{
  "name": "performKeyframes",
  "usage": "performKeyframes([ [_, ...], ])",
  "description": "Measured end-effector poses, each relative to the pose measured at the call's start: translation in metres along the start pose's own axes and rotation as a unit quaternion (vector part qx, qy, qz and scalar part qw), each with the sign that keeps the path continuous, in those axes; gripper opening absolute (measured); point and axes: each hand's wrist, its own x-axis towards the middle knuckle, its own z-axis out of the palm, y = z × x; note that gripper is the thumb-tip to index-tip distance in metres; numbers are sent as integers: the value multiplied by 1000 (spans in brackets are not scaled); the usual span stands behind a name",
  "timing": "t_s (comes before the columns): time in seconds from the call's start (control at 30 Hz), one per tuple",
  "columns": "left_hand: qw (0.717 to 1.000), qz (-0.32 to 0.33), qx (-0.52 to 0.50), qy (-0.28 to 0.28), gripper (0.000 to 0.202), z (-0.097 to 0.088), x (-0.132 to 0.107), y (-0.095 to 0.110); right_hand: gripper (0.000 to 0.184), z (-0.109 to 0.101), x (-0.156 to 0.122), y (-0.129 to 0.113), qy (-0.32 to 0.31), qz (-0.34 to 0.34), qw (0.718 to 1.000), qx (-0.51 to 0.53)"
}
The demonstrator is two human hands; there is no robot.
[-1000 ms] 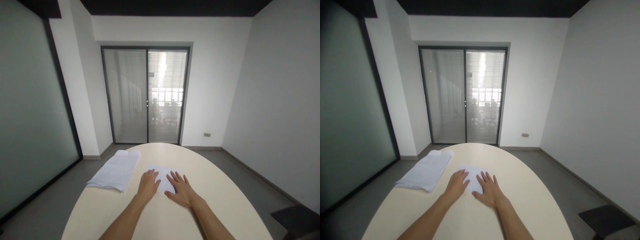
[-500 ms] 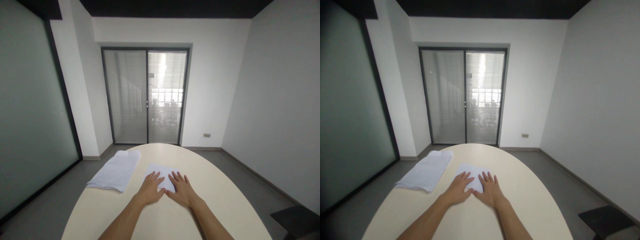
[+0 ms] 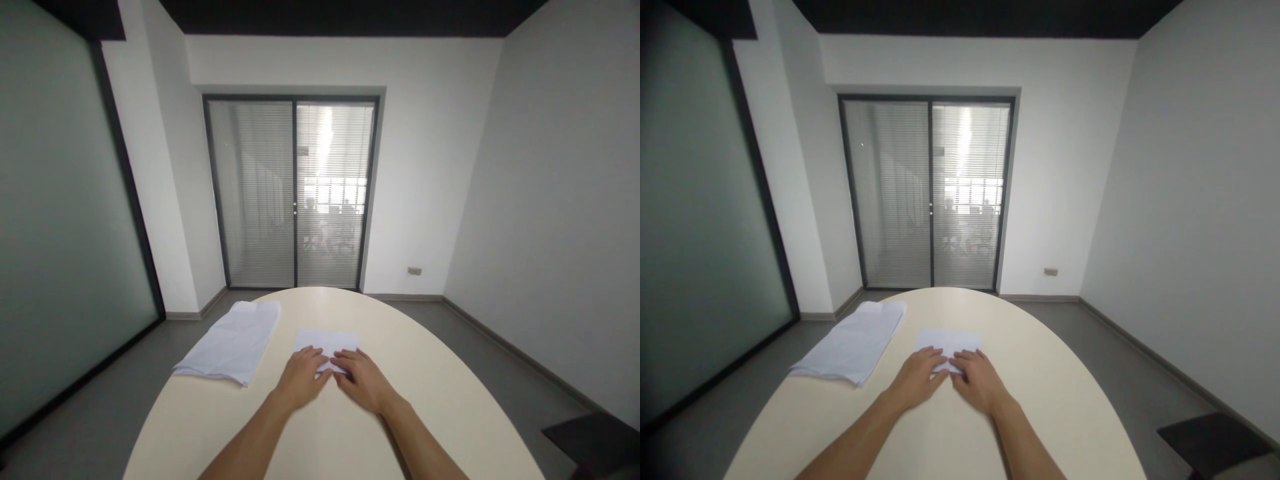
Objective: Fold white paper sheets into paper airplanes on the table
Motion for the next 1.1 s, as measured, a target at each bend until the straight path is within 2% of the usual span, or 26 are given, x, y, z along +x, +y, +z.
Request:
performKeyframes([
  [0.13, 1000, 6, -18, 3, 36, -4, -2, -1, 45, -2, 0, 6, 5, 2, 1000, 18],
  [0.27, 997, -28, -66, 2, 36, -6, -1, -7, 41, -7, -2, 18, 29, 69, 997, 8],
  [0.37, 988, -93, -115, 35, 29, -6, 4, -15, 40, -8, -2, 35, 88, 139, 986, 26],
  [0.5, 973, -147, -156, 90, 21, -1, 10, -28, 41, 0, 0, 63, 199, 156, 959, 128],
  [0.6, 961, -148, -199, 124, 20, 3, 12, -35, 46, 9, 2, 79, 221, 162, 947, 167],
  [0.7, 947, -132, -251, 149, 22, 7, 14, -39, 43, 12, 3, 84, 232, 167, 941, 182],
  [0.83, 921, -119, -322, 185, 24, 11, 16, -42, 40, 11, 4, 79, 245, 155, 934, 209],
  [0.93, 886, -129, -392, 209, 26, 12, 18, -44, 44, 9, 5, 74, 252, 129, 935, 215],
  [1.1, 838, -153, -475, 218, 37, 19, 23, -47, 48, 10, 8, 76, 276, 102, 918, 267],
])
